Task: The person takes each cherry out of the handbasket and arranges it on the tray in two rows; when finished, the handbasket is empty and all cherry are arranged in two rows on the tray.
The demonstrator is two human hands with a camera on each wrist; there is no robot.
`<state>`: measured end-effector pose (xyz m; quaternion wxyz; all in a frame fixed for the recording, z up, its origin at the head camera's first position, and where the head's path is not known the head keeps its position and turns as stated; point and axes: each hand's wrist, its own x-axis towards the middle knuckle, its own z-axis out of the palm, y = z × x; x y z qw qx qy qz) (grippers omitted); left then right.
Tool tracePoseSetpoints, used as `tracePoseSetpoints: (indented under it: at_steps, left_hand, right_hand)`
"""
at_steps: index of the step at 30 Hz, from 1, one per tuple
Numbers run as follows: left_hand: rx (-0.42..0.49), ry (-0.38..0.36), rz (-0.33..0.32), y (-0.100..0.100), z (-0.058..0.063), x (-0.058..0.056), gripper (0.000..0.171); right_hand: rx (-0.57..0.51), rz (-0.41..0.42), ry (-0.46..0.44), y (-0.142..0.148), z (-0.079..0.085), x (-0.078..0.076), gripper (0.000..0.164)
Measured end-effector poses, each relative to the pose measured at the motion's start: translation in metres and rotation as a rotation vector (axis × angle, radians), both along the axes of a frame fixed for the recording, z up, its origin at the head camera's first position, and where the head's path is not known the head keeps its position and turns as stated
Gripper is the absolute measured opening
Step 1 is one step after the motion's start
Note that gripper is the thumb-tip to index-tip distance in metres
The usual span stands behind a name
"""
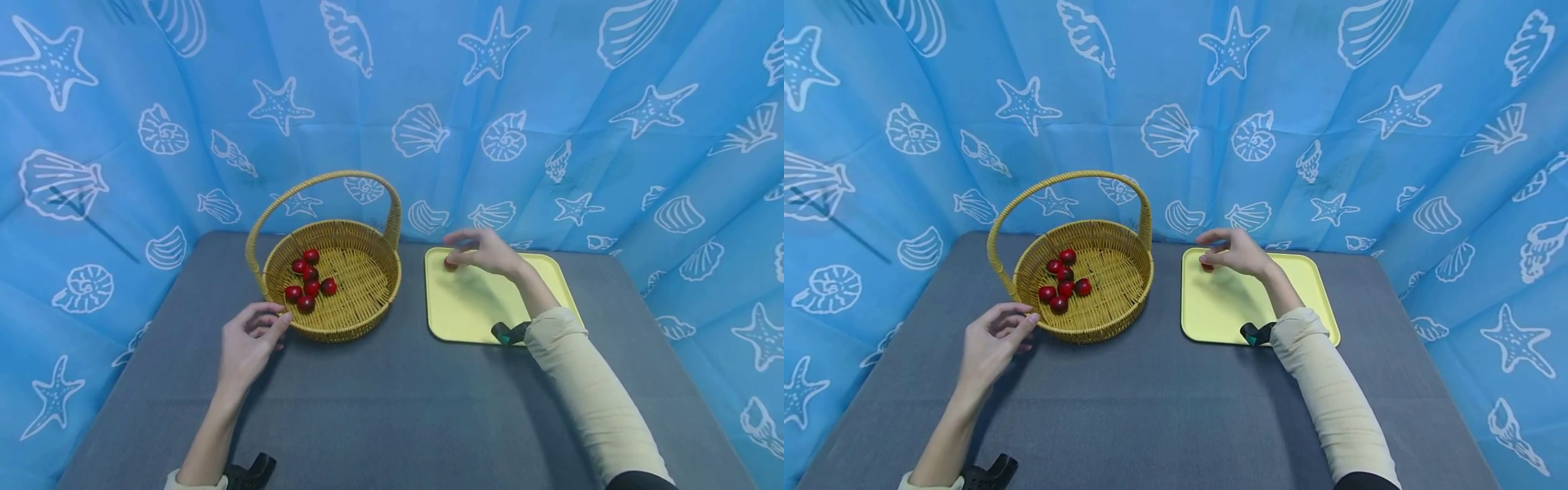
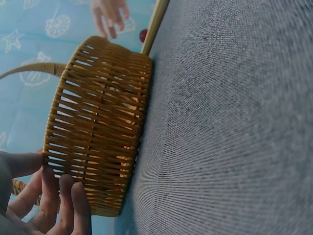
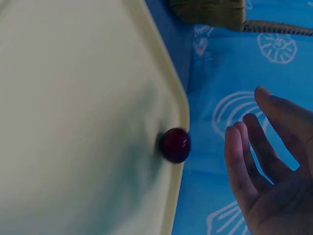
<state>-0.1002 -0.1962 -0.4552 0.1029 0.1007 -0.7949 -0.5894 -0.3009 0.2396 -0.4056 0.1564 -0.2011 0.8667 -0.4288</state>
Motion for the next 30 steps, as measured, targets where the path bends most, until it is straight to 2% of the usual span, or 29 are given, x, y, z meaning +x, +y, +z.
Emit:
tracePoseSetpoints:
  at_steps: [8, 15, 23, 30]
  left_hand:
    - [0.000, -0.011, 0.010, 0.000, 0.001, -0.001, 0.032]
    - [-0.016, -0.002, 0.015, 0.000, 0.001, 0.000, 0.028]
    - [-0.017, 0.017, 0.013, 0.000, -0.001, 0.000, 0.029]
    - [-0.002, -0.001, 0.016, 0.000, -0.002, 0.001, 0.030]
  right_hand:
    - [-0.103, 0.040, -0.008, -0.027, 0.028, 0.014, 0.039]
    - [-0.136, 0.104, -0.017, -0.055, 0.044, 0.023, 0.038]
    - [-0.171, 0.267, 0.045, -0.094, 0.053, 0.023, 0.038]
    - [-0.154, 0.336, 0.006, -0.128, 0.053, 0.017, 0.037]
